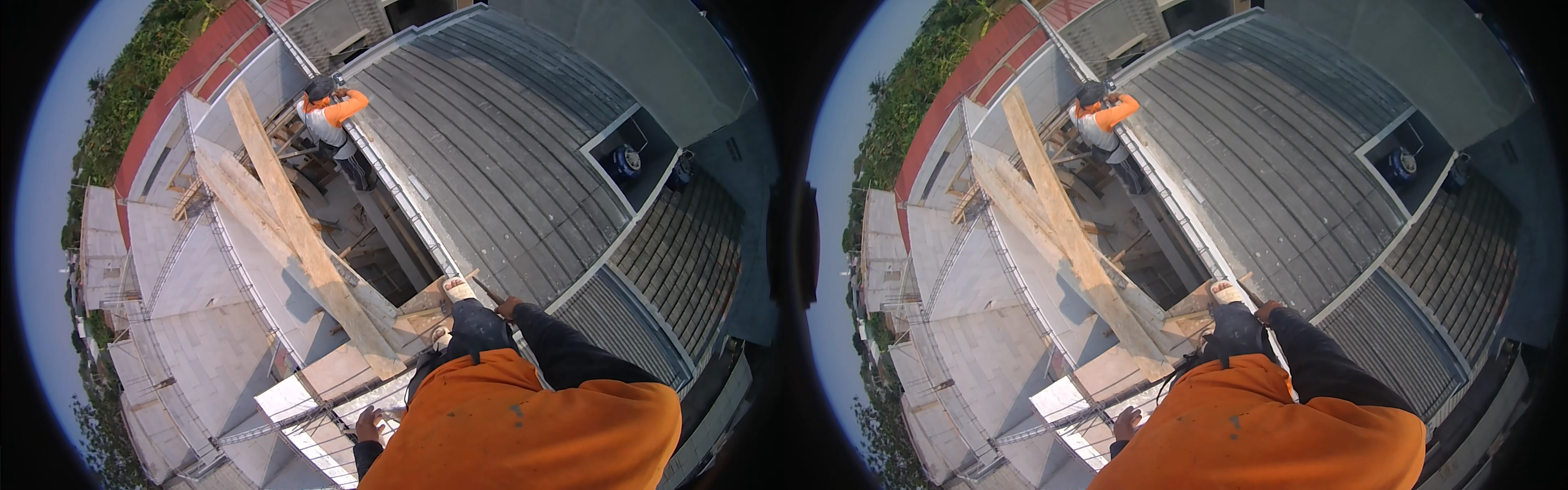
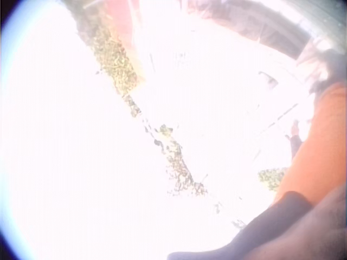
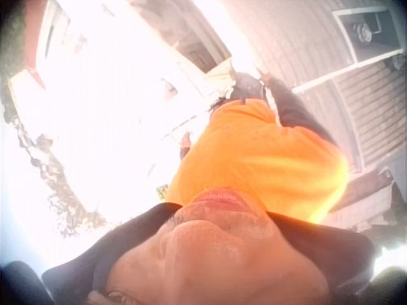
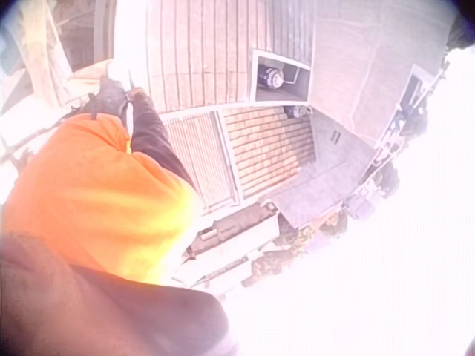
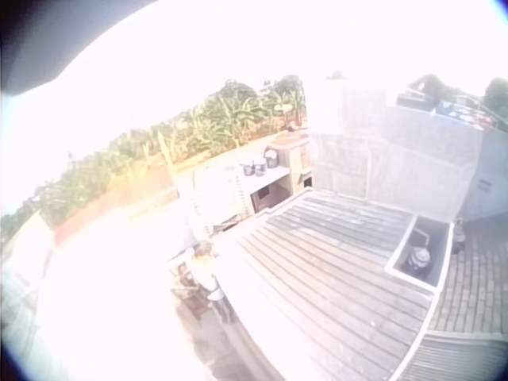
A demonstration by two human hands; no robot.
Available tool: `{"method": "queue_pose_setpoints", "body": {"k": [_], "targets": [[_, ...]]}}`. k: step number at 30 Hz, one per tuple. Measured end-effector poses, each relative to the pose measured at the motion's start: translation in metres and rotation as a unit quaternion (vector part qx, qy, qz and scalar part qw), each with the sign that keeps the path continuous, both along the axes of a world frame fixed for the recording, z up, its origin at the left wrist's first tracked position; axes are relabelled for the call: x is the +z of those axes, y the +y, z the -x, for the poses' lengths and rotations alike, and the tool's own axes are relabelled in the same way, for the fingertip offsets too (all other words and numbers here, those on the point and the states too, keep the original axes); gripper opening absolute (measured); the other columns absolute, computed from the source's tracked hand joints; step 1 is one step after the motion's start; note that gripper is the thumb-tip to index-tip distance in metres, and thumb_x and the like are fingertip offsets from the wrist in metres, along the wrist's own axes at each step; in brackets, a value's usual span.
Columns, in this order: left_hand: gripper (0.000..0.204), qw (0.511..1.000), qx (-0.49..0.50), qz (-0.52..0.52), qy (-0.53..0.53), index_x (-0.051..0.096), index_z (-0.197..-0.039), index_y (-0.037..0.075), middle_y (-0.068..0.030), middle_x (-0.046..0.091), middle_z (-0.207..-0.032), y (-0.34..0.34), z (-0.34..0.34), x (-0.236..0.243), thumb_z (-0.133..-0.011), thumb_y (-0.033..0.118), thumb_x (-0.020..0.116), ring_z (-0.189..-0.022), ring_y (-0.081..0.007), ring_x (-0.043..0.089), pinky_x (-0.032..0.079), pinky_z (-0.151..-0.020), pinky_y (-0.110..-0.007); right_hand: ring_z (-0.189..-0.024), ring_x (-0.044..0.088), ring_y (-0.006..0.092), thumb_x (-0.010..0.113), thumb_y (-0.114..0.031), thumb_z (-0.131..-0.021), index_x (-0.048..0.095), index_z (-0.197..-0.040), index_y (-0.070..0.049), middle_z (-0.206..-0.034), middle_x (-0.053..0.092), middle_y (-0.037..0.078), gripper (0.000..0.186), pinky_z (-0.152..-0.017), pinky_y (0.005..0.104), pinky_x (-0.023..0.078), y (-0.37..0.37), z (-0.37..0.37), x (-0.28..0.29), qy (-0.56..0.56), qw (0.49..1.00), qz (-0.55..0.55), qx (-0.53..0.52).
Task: The person works with another person to position a long wooden board against a rebar structure on a construction site, then moves to another area of the structure and handles rebar ties.
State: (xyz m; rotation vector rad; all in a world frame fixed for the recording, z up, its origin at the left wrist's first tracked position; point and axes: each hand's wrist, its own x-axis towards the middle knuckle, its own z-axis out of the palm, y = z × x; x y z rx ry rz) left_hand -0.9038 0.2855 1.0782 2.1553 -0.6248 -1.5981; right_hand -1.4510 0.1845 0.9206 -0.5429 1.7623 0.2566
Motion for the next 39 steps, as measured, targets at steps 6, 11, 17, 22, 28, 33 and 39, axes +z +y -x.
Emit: {"method": "queue_pose_setpoints", "body": {"k": [6,11,17,22,28,33,39], "targets": [[0.044,0.999,0.005,-0.037,0.012,0.053,-0.135,-0.006,-0.0210,0.064,-0.127,-0.010,0.014,0.000,-0.101,0.022,0.052,-0.113,-0.0300,0.068,0.058,-0.096,-0.038,-0.073,0.074,0.0234,0.069,-0.041,-0.086,0.076,-0.096,0.002,-0.086,0.076,0.015,0.045,-0.071,0.0384,0.059,0.005,0.016,-0.005,0.005,1.000,0.005,0.005],[0.043,0.994,-0.102,0.030,-0.014,0.055,-0.138,0.007,-0.0103,0.069,-0.124,0.027,-0.023,-0.027,-0.098,0.022,0.056,-0.108,-0.0247,0.069,0.058,-0.086,-0.040,-0.067,0.073,0.0282,0.071,-0.037,-0.088,0.072,-0.099,0.009,-0.080,0.073,0.018,0.048,-0.060,0.0396,0.060,-0.010,-0.001,-0.014,-0.006,1.000,0.016,0.005],[0.046,0.996,0.058,0.068,-0.013,0.061,-0.132,-0.002,-0.0139,0.074,-0.110,0.009,-0.037,-0.029,-0.094,0.021,0.051,-0.107,-0.0236,0.067,0.052,-0.094,-0.035,-0.088,0.072,0.0399,0.056,-0.044,-0.094,0.070,-0.108,-0.001,-0.095,0.073,0.023,0.047,-0.075,0.0507,0.056,0.012,0.017,-0.105,-0.070,0.818,0.257,0.509],[0.043,0.991,0.112,0.059,-0.032,0.062,-0.132,0.000,-0.0138,0.072,-0.117,0.020,0.015,-0.026,-0.097,0.021,0.054,-0.109,-0.0224,0.066,0.050,-0.096,-0.034,-0.089,0.070,0.0414,0.053,-0.041,-0.092,0.073,-0.099,-0.006,-0.094,0.073,0.022,0.041,-0.075,0.0526,0.055,-0.009,0.052,-0.098,-0.064,0.739,0.208,0.638],[0.032,0.979,-0.048,0.058,-0.189,0.070,-0.120,0.009,-0.0121,0.068,-0.126,0.160,0.070,-0.112,-0.094,0.022,0.057,-0.117,-0.0301,0.063,0.050,-0.102,-0.039,-0.076,0.063,0.0343,0.055,-0.039,-0.092,0.071,-0.097,-0.007,-0.088,0.070,0.019,0.036,-0.066,0.0485,0.049,-0.079,0.018,-0.042,-0.129,0.725,0.124,0.665],[0.023,0.965,-0.041,0.037,-0.257,0.074,-0.107,0.013,-0.0113,0.068,-0.126,0.193,0.105,-0.141,-0.091,0.024,0.061,-0.123,-0.0300,0.061,0.049,-0.105,-0.039,-0.044,0.047,0.0190,0.056,-0.027,-0.098,0.061,-0.103,-0.002,-0.068,0.063,0.012,0.026,-0.040,0.0366,0.037,-0.140,-0.011,0.009,-0.101,0.869,0.027,0.483],[0.031,0.930,0.363,0.017,-0.049,0.074,-0.107,0.004,-0.0115,0.073,-0.108,0.203,0.123,-0.124,-0.090,0.027,0.063,-0.105,-0.0208,0.067,0.050,-0.092,-0.030,-0.041,0.047,0.0156,0.056,-0.025,-0.101,0.054,-0.122,0.001,-0.071,0.065,0.013,0.034,-0.035,0.0325,0.039,-0.177,-0.101,0.059,-0.047,0.929,-0.036,0.365]]}}
